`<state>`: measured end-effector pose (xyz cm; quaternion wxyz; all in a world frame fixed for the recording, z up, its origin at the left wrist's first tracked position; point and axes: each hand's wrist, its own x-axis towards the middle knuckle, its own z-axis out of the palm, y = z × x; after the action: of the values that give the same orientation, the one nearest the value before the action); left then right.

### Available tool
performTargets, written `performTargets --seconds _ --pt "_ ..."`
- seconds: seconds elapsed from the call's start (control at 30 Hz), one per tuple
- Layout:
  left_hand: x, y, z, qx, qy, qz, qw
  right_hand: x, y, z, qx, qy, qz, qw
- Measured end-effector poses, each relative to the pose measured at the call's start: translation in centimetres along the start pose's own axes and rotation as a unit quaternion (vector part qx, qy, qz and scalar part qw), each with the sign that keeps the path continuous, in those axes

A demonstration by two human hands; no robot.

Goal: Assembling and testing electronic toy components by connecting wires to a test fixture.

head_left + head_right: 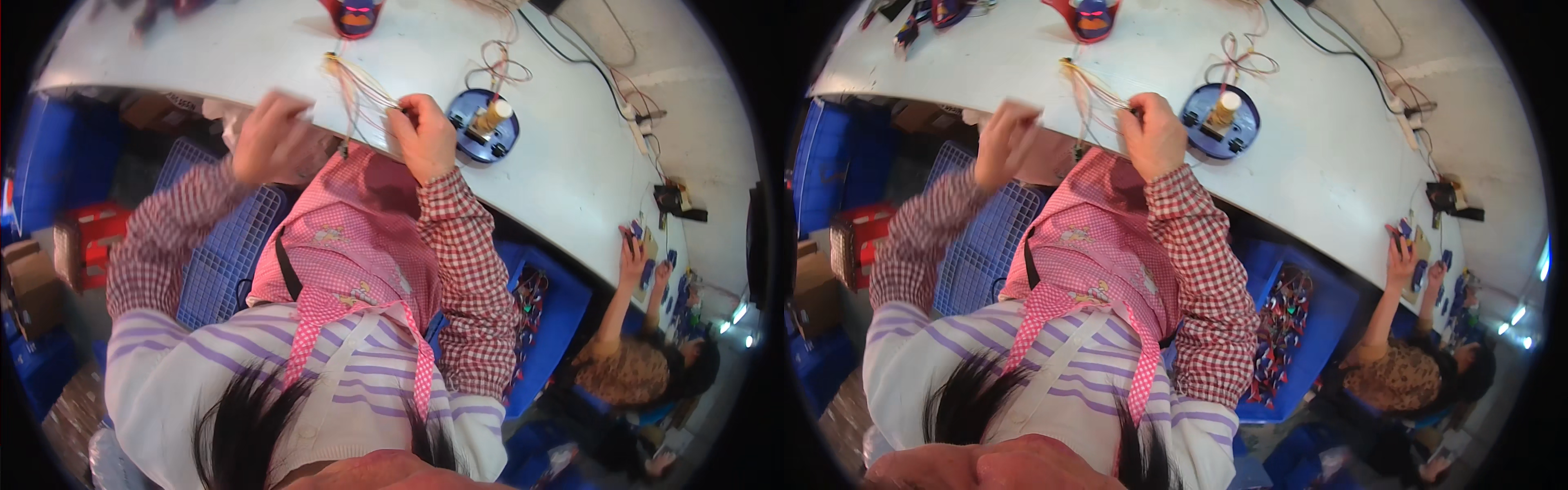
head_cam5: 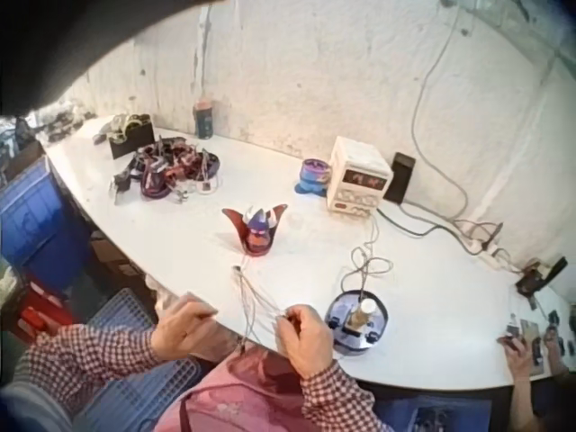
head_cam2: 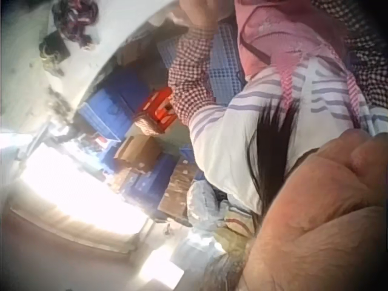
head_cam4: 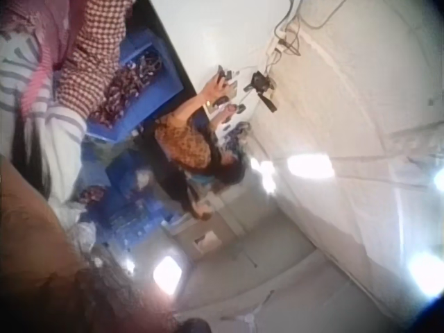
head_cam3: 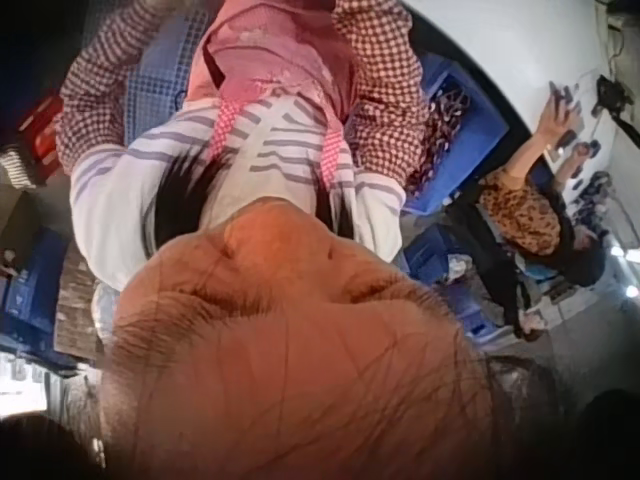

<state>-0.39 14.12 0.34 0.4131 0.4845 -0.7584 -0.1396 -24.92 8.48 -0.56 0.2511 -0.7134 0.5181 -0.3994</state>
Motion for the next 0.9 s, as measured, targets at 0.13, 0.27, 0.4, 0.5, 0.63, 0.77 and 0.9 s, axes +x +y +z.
performTargets --seconds 0.13,0.27,0.4,0.5,0.63,0.77,0.9 --pt "-4.5 1.9 3.0 -0.266 -0.035 -0.298 0.916 0.0 0.1 1.7 -0.005 0.024 -0.008 1.0" --pt "-4.4 -0.7 6.0 -0.593 -0.01 -0.444 0.672 0.3 0.6 2.9 0.002 0.076 0.005 0.997" --pt "-5.3 -1.0 6.4 -0.654 -0.047 -0.436 0.616 -0.7 0.4 2.5 0.007 0.082 -0.009 0.997" --pt "-5.2 -0.3 5.9 -0.708 -0.088 -0.377 0.591 -1.0 -0.1 2.4 -0.008 0.109 -0.034 0.993" --pt "-4.1 0.7 6.4 -0.687 -0.037 -0.381 0.618 -0.6 0.5 2.6 -0.041 0.089 -0.063 0.993" --pt "-4.2 2.3 6.4 -0.661 -0.009 -0.407 0.63 -0.8 0.9 2.3 -0.015 0.093 -0.076 0.993" --pt "-3.3 3.0 5.7 -0.633 -0.008 -0.432 0.642 -0.6 0.7 1.3 -0.013 0.078 -0.089 0.993"
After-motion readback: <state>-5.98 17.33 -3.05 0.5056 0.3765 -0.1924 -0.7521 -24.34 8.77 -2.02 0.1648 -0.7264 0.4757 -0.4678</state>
